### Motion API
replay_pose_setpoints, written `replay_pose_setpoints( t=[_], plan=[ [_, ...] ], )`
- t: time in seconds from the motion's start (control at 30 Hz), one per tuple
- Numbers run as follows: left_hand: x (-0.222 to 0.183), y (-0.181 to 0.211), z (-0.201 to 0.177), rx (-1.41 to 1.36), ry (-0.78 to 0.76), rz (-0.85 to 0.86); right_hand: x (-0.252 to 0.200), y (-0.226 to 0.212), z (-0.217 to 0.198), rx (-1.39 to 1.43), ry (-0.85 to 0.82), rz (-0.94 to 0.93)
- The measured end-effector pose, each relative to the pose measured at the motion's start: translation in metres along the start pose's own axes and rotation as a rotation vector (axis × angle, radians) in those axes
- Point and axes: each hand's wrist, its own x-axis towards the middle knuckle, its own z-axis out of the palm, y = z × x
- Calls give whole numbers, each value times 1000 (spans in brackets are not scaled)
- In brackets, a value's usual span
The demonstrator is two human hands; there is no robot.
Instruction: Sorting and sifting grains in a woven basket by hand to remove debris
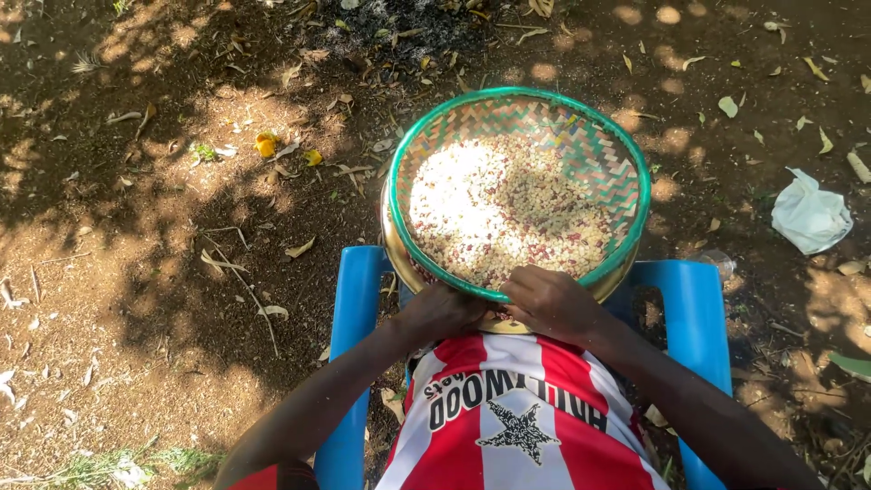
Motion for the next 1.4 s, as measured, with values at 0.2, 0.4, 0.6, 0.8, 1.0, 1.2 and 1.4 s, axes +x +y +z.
replay_pose_setpoints(
  t=[0.2,0.4,0.6,0.8,1.0,1.2,1.4],
  plan=[
    [23,-5,-38,22,169,137,-1,1,-2,18,-17,-14],
    [24,-3,-41,-2,208,84,-5,6,5,8,-20,-3],
    [24,4,-52,-87,189,73,-7,4,4,12,-53,0],
    [12,16,-53,-109,32,22,-14,8,18,18,-79,6],
    [-4,37,-41,-82,-142,-200,-20,14,28,-54,-144,5],
    [3,58,-61,-138,-307,-277,-14,3,14,-55,-179,14],
    [12,53,-53,-354,-230,-164,-8,9,-10,183,-290,136]
  ],
)
